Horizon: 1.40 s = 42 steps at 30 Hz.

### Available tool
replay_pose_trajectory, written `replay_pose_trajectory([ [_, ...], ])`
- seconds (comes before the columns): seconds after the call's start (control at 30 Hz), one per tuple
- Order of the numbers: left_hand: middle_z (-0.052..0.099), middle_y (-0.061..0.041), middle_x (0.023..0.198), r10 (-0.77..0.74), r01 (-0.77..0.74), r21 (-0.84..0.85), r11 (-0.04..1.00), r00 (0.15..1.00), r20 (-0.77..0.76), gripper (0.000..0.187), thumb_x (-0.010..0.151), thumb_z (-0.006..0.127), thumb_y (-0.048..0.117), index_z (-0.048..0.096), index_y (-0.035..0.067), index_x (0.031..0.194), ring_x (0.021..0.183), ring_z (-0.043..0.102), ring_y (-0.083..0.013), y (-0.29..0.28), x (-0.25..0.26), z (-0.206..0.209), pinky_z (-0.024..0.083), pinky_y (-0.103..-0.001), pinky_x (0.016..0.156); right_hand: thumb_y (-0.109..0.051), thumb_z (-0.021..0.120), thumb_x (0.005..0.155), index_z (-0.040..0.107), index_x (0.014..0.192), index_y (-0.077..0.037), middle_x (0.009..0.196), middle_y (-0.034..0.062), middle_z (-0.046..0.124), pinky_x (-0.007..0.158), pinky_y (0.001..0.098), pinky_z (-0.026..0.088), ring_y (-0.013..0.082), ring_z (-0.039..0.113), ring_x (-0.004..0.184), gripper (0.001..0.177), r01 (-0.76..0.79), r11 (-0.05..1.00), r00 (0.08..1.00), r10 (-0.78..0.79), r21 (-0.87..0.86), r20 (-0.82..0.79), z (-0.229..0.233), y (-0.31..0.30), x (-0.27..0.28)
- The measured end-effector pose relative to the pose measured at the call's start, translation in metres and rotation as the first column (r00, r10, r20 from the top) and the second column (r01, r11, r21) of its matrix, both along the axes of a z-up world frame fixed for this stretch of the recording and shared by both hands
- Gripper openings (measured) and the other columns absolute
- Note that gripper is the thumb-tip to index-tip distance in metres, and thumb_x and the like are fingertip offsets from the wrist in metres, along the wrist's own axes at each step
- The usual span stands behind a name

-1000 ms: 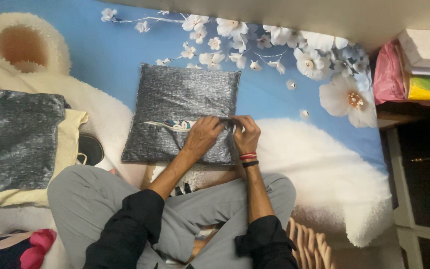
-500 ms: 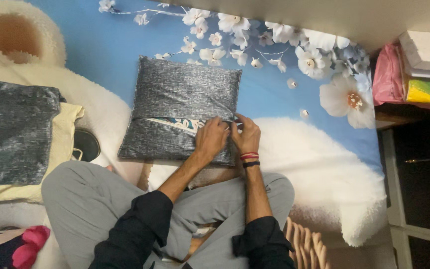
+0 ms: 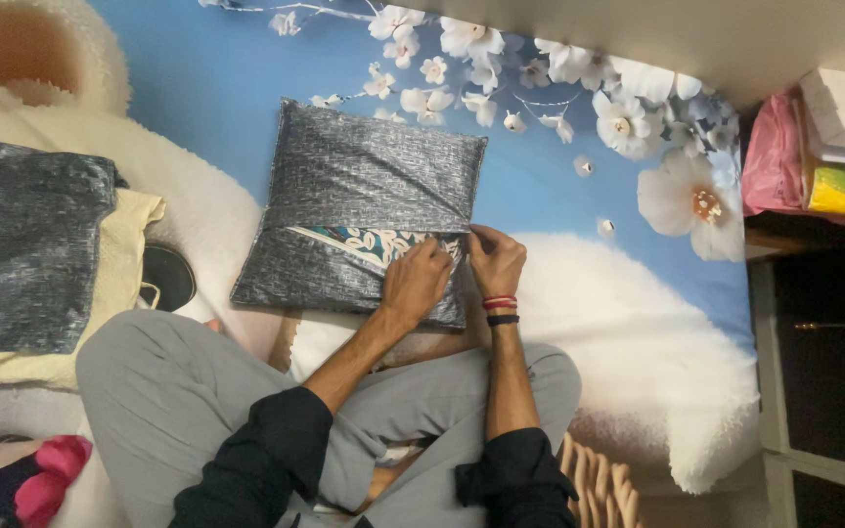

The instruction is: The person sits on a bed and puts a silver pillowcase onto a patterned pillow. They insert the pillow, smooth the fabric, and zip the closure. They repeat the process with a second pillow and a different patterned pillow.

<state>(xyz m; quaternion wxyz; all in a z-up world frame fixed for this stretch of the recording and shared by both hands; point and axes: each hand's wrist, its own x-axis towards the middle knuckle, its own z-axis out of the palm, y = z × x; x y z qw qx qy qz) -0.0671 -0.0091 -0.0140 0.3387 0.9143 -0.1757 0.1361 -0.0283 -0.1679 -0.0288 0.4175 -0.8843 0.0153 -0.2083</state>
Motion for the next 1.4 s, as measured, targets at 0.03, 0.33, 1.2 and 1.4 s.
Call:
replay_pose_trajectory([
  [0.03,0.062,-0.010,0.095,0.012,-0.013,0.010,1.000,0.999,0.049,0.014,0.087,0.071,0.016,0.074,0.005,0.095,0.091,0.064,-0.0293,-0.001,0.000,0.003,0.052,-0.044,0.075,-0.013,0.077,0.088,0.080,0.101,-0.003,0.088,0.0177,0.078,0.073,0.0329,0.061,0.0249,0.079,0.078,0.017,-0.019,1.000,1.000,0.019,0.016,-0.020,0.004,-0.002,-0.002],
  [0.33,0.065,-0.014,0.102,0.130,-0.129,0.339,0.932,0.991,0.020,0.014,0.083,0.070,0.007,0.073,0.004,0.097,0.099,0.064,-0.0301,-0.034,0.021,-0.013,0.050,-0.043,0.088,-0.022,0.072,0.091,0.076,0.112,-0.002,0.095,0.0126,0.079,0.071,0.0297,0.063,0.0179,0.078,0.079,0.029,-0.120,0.862,0.960,0.227,0.492,-0.163,-0.033,-0.035,0.001],
  [1.2,0.069,-0.022,0.094,0.050,-0.059,0.302,0.951,0.998,0.040,0.005,0.086,0.066,0.002,0.070,0.000,0.086,0.084,0.071,-0.0415,0.027,0.009,0.058,0.058,-0.050,0.072,-0.033,0.062,0.103,0.065,0.088,-0.006,0.076,-0.0059,0.056,0.057,0.0228,0.044,0.0032,0.051,0.065,0.031,-0.072,0.519,0.921,0.362,0.852,-0.143,-0.045,0.056,-0.009],
  [1.4,0.070,-0.025,0.096,0.027,-0.060,0.357,0.932,0.995,0.096,0.012,0.073,0.066,-0.004,0.069,-0.004,0.086,0.082,0.071,-0.0446,0.043,0.017,0.062,0.059,-0.050,0.073,-0.028,0.061,0.105,0.052,0.078,-0.004,0.069,-0.0014,0.048,0.055,0.0279,0.042,0.0060,0.045,0.063,0.037,-0.214,0.714,0.966,0.255,0.667,0.037,-0.042,0.070,-0.011],
])
